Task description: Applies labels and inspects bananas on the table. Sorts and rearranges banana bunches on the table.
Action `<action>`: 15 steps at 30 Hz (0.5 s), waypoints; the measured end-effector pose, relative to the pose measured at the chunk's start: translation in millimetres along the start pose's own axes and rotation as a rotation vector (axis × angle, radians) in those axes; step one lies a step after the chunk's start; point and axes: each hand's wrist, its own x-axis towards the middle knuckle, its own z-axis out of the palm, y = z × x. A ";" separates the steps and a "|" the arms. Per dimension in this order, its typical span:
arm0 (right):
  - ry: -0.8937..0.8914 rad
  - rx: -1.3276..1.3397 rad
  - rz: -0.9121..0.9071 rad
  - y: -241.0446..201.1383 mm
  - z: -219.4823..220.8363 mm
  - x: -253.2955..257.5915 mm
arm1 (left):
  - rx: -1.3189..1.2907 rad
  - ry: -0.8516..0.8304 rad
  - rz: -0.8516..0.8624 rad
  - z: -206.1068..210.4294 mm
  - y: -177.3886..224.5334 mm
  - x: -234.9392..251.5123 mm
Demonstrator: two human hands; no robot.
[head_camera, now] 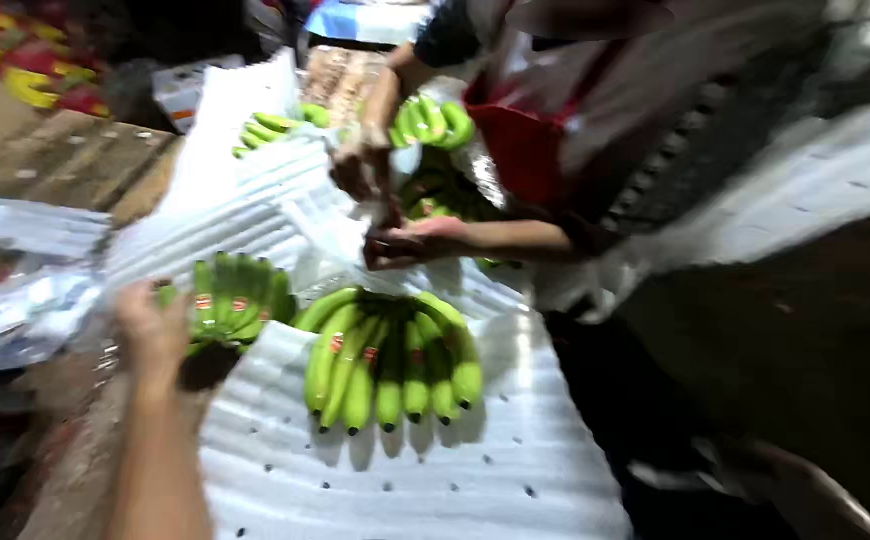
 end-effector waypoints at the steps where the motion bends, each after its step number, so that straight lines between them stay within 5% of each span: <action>1: 0.086 0.196 -0.005 -5.7 8.8 5.6 | -0.106 -0.013 0.144 -8.2 15.7 -23.1; 4: 0.108 0.798 -0.032 -35.2 8.5 18.7 | -0.559 -0.254 0.469 -40.3 81.1 -104.2; 8: -0.024 1.167 -0.119 -61.9 -6.3 12.4 | -1.079 -0.714 0.536 -29.9 190.6 -216.8; 12: -0.168 1.362 -0.206 -60.9 -18.5 -3.2 | -1.131 -0.826 0.337 35.9 293.7 -307.6; 15: -0.236 1.407 -0.216 -63.2 -35.7 -23.7 | -0.941 -0.863 0.352 98.0 352.1 -342.3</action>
